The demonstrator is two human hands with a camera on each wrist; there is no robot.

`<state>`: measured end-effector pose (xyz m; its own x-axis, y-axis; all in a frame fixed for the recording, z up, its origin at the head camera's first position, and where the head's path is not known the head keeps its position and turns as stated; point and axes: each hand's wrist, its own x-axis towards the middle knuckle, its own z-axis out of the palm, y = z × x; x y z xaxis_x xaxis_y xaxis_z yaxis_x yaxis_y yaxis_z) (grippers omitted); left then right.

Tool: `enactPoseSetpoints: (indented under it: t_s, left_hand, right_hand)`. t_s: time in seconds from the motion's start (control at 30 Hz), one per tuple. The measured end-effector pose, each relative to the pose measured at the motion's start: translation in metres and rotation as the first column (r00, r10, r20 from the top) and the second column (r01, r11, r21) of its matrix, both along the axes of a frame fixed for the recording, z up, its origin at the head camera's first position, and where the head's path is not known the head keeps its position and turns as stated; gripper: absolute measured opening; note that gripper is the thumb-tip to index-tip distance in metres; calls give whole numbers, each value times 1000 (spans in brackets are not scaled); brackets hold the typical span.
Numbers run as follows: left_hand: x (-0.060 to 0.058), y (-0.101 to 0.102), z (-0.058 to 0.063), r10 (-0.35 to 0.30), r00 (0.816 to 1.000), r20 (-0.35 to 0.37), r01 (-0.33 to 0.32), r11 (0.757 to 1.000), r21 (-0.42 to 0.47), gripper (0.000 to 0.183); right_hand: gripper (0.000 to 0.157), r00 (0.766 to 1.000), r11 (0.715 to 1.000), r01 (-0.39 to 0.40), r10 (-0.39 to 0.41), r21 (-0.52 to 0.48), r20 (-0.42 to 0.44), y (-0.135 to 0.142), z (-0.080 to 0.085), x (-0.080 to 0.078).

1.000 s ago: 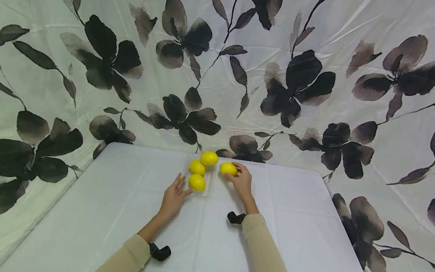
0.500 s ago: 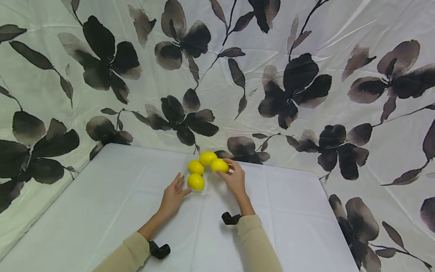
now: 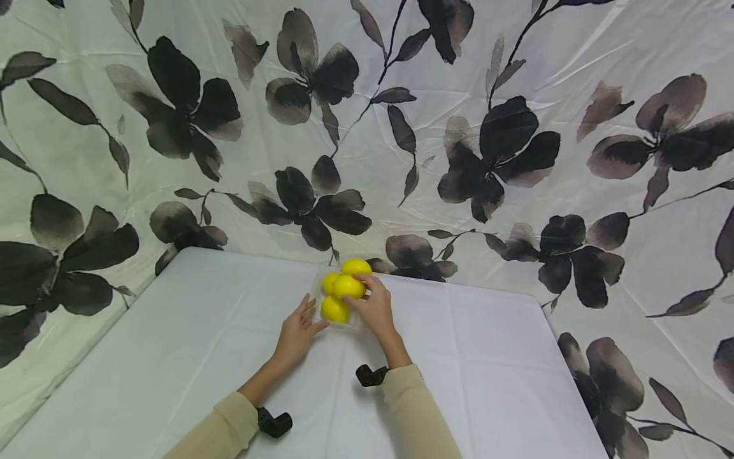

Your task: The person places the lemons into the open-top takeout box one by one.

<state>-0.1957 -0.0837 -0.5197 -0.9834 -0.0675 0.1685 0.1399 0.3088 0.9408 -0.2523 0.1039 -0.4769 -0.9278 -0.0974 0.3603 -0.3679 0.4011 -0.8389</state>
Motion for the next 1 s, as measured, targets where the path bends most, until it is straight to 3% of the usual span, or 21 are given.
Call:
enactPoseSetpoints:
  t_s: [0.33, 0.47, 0.63, 0.83, 1.0]
  left_hand:
    - [-3, 5, 3, -25, 1000, 13, 25, 1000, 8, 87]
    - [-4, 6, 3, -42, 999, 10, 42, 999, 9, 86]
    - [-5, 6, 3, -45, 999, 2, 45, 999, 7, 88]
    - [-9, 6, 1, -38, 999, -6, 38, 999, -11, 90]
    - [-13, 4, 4, -32, 999, -6, 31, 996, -82, 92]
  right_hand:
    - [50, 993, 985, 97, -86, 140, -79, -10, -3, 1]
    - [48, 983, 969, 125, -91, 214, -158, -10, -6, 3]
    - [40, 959, 959, 153, -85, 238, -271, -7, -9, 4]
    - [40, 974, 966, 121, -71, 230, -215, -3, -5, 6]
    - [41, 984, 968, 112, -76, 226, -161, 4, 0, 9]
